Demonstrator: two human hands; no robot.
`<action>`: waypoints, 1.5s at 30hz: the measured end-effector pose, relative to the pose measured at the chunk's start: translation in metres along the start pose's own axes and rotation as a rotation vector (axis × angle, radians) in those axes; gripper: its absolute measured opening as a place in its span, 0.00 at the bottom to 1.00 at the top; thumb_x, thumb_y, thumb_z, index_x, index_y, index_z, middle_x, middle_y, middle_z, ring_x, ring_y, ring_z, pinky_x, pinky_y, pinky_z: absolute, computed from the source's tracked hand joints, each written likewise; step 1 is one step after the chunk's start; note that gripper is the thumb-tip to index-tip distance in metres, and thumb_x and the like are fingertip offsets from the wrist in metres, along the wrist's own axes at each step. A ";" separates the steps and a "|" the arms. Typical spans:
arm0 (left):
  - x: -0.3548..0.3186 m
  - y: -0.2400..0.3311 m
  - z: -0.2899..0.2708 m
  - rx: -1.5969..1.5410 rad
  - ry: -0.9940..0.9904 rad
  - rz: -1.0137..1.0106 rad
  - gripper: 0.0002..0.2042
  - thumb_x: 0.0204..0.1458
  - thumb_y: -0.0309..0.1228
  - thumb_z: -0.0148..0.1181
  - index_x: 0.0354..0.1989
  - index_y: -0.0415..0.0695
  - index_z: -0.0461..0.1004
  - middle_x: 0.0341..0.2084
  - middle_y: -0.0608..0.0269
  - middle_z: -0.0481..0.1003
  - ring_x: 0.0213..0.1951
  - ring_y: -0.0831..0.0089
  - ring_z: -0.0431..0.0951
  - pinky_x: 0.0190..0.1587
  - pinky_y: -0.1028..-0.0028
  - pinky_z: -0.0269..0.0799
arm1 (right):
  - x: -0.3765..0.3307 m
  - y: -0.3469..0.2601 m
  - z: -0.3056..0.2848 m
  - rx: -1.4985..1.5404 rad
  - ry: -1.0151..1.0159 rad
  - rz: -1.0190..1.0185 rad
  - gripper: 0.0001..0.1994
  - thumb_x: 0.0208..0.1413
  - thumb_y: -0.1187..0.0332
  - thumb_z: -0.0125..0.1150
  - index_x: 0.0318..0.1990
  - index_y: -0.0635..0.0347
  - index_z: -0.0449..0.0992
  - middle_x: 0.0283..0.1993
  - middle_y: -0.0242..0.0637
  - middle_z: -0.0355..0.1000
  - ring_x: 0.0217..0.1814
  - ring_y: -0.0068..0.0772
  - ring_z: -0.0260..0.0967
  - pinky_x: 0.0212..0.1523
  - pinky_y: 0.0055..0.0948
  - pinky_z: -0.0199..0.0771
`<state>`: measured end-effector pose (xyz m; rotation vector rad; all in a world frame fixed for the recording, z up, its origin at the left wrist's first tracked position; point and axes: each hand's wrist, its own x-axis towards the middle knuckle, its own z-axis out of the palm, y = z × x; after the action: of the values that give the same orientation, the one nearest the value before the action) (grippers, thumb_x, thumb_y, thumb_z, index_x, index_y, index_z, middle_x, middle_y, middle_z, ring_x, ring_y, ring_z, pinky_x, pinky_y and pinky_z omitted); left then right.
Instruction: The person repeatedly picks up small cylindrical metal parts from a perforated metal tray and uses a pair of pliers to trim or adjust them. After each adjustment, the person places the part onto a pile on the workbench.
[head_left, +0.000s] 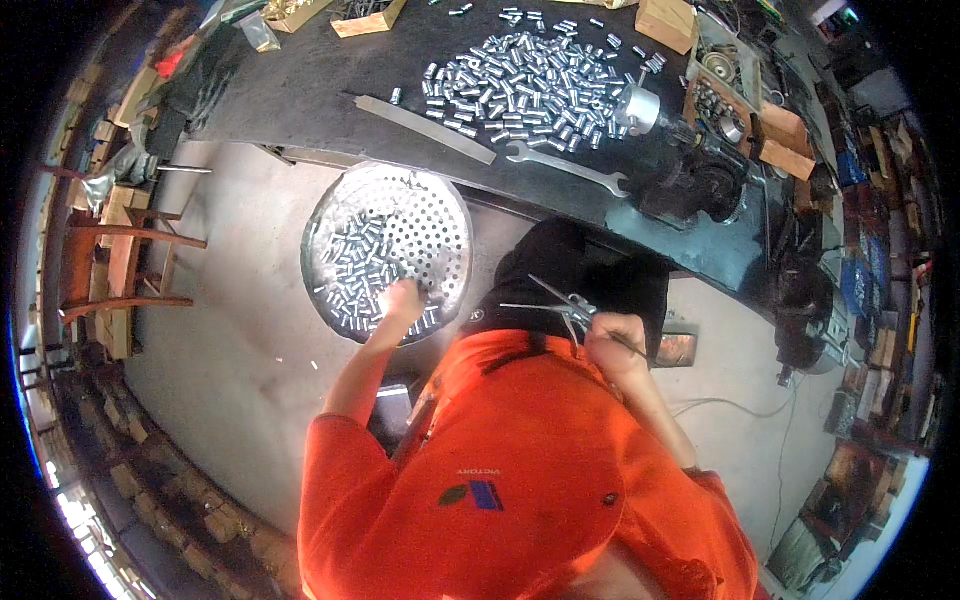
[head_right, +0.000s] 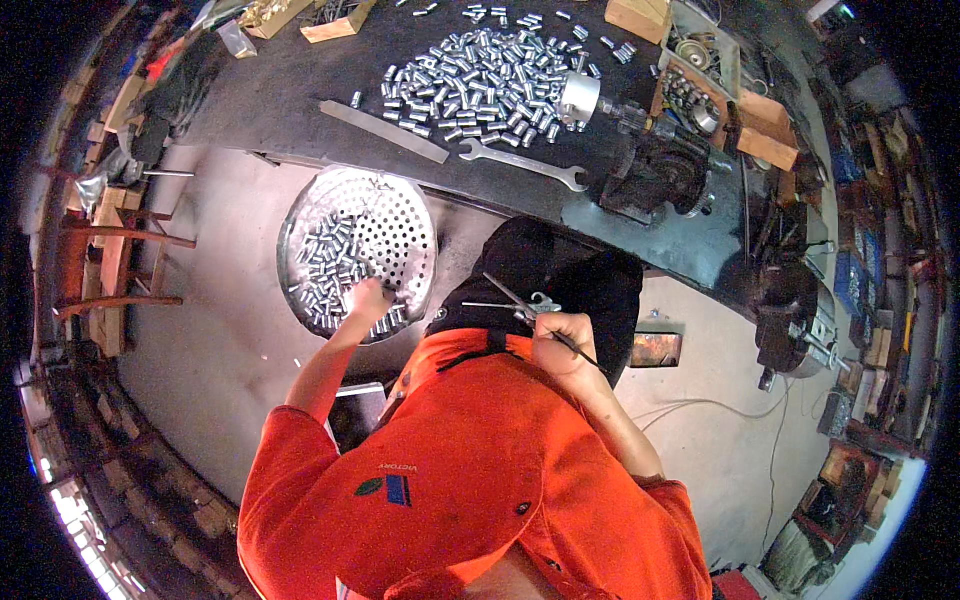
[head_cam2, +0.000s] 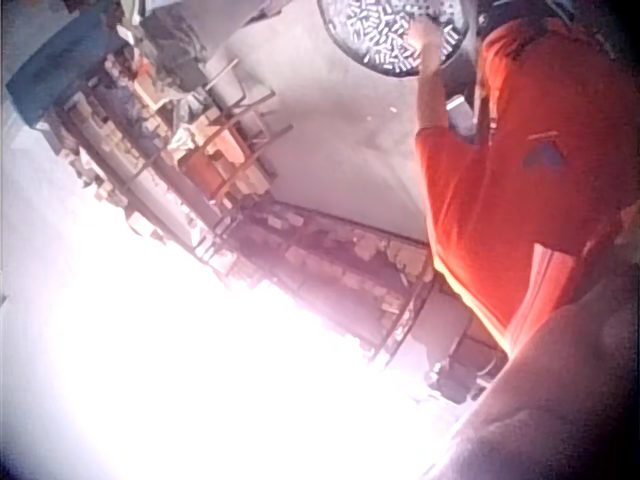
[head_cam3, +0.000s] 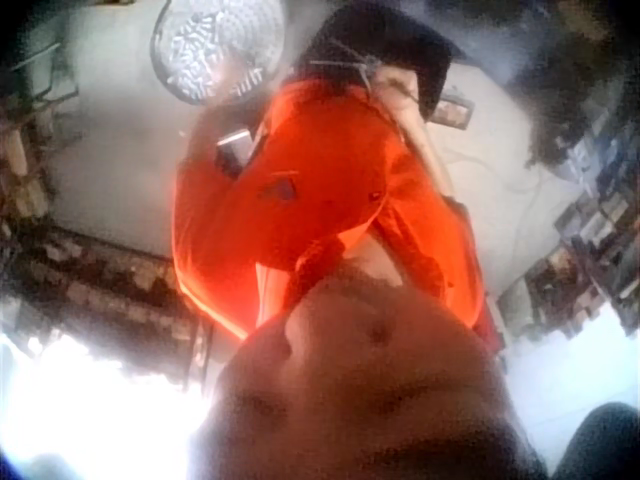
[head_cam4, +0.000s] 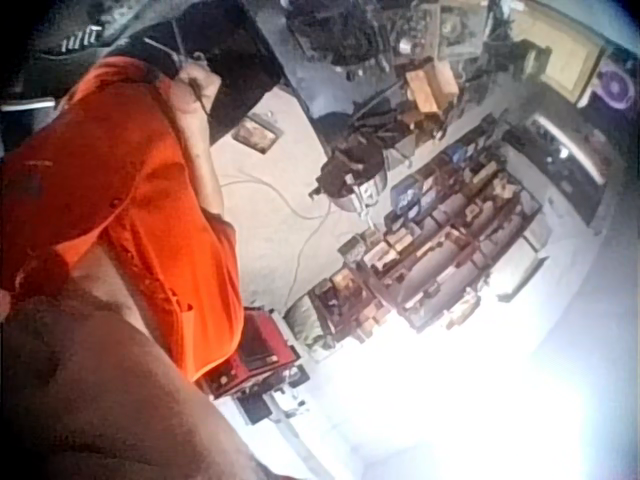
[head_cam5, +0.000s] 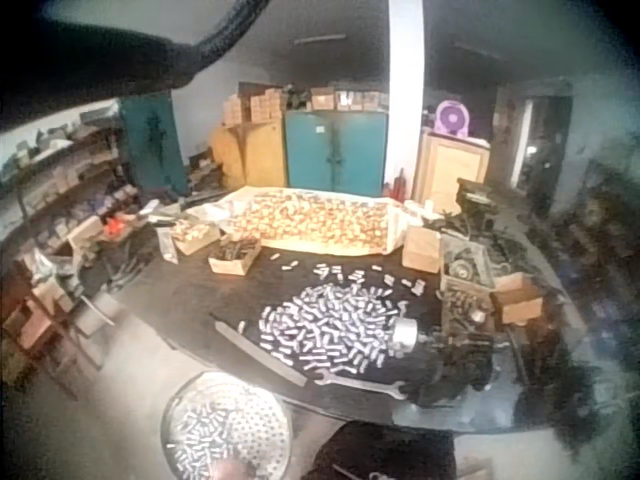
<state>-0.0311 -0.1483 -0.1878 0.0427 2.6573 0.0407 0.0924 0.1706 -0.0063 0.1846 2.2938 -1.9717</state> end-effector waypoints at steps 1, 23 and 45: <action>0.003 0.001 0.003 0.006 -0.020 0.012 0.12 0.43 0.39 0.57 0.30 0.43 0.78 0.32 0.52 0.77 0.37 0.58 0.78 0.40 0.61 0.72 | -0.001 0.001 0.001 0.002 0.022 0.004 0.13 0.35 0.86 0.46 0.11 0.58 0.54 0.14 0.21 0.50 0.19 0.12 0.49 0.18 0.19 0.46; -0.002 0.042 -0.057 -1.255 -0.433 0.098 0.05 0.44 0.24 0.55 0.29 0.35 0.70 0.21 0.60 0.73 0.26 0.75 0.75 0.29 0.72 0.75 | -0.002 0.004 0.000 -0.176 0.032 -0.166 0.11 0.35 0.82 0.50 0.12 0.61 0.55 0.12 0.30 0.47 0.17 0.17 0.44 0.17 0.24 0.45; -0.114 0.141 -0.139 -1.611 -0.517 0.431 0.09 0.54 0.29 0.53 0.32 0.34 0.71 0.15 0.61 0.70 0.15 0.73 0.70 0.17 0.78 0.68 | 0.011 -0.030 0.000 -0.219 -0.114 -0.479 0.10 0.34 0.74 0.56 0.15 0.62 0.58 0.14 0.41 0.56 0.14 0.41 0.54 0.17 0.30 0.55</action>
<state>0.0086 -0.0150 -0.0062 0.0703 1.4179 1.8816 0.0768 0.1660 0.0207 -0.5281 2.6312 -1.8219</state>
